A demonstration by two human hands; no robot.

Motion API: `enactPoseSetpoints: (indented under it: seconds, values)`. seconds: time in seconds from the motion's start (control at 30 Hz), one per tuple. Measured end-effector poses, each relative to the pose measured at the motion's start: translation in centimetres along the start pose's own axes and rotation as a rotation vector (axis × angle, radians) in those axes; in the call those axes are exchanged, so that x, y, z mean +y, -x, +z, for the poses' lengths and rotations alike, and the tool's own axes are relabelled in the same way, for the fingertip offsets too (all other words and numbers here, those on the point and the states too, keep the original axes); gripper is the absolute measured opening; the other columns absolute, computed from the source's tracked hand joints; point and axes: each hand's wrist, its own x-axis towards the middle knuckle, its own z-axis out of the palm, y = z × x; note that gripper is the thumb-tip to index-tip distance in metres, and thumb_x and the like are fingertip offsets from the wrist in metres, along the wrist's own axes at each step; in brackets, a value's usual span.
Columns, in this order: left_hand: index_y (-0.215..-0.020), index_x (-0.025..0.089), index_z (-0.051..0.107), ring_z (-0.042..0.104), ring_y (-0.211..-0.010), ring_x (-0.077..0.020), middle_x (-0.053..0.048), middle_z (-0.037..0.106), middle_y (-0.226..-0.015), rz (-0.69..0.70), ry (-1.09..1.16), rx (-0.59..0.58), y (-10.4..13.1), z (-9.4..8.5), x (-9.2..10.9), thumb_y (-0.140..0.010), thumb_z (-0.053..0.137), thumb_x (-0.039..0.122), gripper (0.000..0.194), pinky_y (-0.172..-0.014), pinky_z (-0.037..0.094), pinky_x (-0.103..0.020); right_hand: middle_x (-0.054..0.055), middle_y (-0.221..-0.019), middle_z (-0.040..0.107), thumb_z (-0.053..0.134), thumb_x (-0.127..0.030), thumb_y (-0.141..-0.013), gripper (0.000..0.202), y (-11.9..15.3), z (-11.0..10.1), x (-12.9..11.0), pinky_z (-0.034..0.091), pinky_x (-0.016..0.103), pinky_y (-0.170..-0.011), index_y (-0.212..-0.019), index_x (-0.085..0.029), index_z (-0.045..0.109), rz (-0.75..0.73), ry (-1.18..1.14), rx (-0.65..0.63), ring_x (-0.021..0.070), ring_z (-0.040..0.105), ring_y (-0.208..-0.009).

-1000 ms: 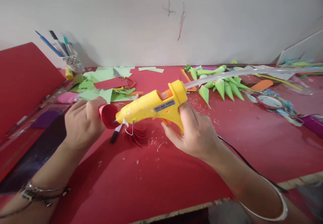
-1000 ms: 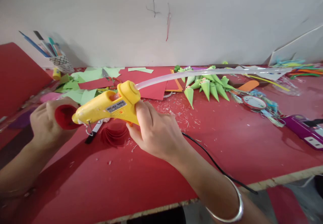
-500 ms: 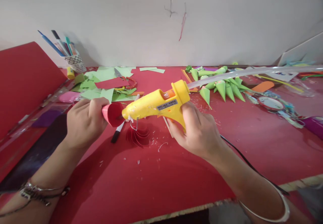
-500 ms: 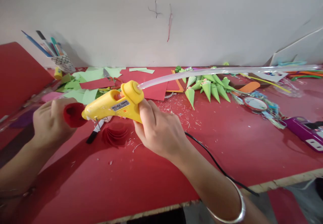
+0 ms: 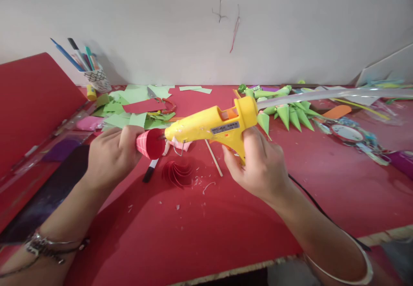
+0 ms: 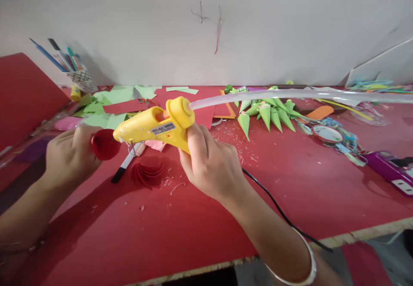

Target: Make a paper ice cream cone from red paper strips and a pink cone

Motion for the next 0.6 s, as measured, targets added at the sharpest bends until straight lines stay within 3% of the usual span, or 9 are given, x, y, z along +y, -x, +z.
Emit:
enactPoseSetpoints:
  seconds: [0.43,0.6]
  values:
    - [-0.072,0.018,0.047,0.043,-0.036,-0.0145,0.003,0.044,-0.04,0.039,0.019,-0.045,-0.04,-0.04,0.04,-0.078,0.036,0.02,0.013,-0.041,0.027,-0.022,0.002,-0.067,0.053,0.05,-0.026,-0.077,0.025,0.0,0.27,0.43,0.033,0.023,-0.039,-0.096,-0.013,0.041,0.004,0.094,0.038,0.0108,0.047,-0.047]
    - [-0.077,0.017,0.047,0.05,-0.042,-0.0154,0.001,0.051,-0.045,-0.044,0.0,-0.211,-0.08,-0.21,0.23,-0.078,0.036,0.023,0.013,-0.043,0.029,-0.022,0.004,-0.069,0.055,0.05,-0.035,-0.078,0.03,0.07,0.41,0.73,0.034,0.024,-0.041,-0.099,-0.015,0.041,0.067,0.106,0.038,0.0123,0.049,-0.048]
